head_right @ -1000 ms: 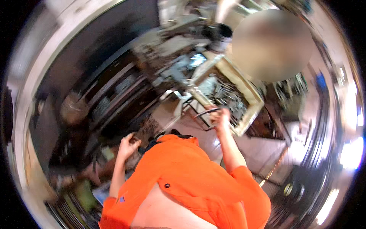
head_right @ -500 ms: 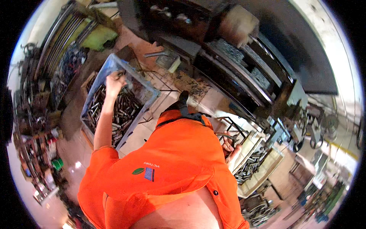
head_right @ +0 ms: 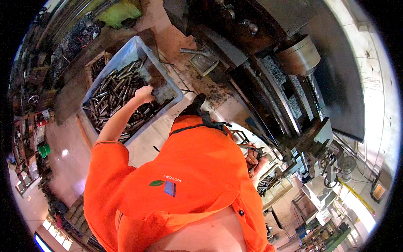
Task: The person repeatedly picks up small metal rods from a blue bin and inserts them into a rotating machine. They use a tool to secure the rods in place, then remove the processed rods and place them into a white bin. This cycle is performed continuously.
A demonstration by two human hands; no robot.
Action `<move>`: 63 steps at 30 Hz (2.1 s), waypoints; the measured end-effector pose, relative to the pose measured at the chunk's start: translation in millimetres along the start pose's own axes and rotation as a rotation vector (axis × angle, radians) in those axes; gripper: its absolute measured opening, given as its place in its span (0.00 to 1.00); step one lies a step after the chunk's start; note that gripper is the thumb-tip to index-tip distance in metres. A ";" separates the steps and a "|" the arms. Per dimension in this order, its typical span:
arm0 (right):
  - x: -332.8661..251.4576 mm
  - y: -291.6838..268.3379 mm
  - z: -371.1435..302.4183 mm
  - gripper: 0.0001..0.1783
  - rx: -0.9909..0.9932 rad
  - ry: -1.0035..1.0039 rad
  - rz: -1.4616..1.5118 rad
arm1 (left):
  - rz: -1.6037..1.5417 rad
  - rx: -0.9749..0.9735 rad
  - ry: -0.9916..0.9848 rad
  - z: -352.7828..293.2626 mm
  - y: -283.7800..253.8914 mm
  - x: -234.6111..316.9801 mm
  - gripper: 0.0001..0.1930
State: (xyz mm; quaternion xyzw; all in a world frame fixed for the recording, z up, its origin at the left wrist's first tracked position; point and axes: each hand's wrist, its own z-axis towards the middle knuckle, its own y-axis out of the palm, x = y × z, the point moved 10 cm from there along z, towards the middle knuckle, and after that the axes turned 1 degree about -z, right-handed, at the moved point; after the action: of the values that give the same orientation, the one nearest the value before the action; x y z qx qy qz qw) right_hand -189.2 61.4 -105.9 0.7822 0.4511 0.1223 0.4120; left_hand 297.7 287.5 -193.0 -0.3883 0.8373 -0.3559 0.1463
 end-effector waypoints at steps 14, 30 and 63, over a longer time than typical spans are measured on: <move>13.9 -6.4 -0.9 0.34 0.064 -0.047 0.043 | 0.348 -0.099 0.242 -17.2 14.9 36.6 0.10; -2.7 128.8 12.8 0.23 -0.065 -0.172 -0.954 | -1.882 0.062 0.429 -128.4 -155.0 108.8 0.12; 2.1 163.0 -53.1 0.23 0.208 -0.333 -1.702 | -1.460 -0.554 0.457 -191.6 -98.7 347.8 0.13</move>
State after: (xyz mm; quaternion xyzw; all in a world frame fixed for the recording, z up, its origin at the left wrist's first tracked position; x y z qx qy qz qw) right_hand -119.3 50.1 50.3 0.2208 0.8248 -0.3849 0.3504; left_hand 23.7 73.6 22.8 -0.7762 0.4401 -0.2121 -0.3986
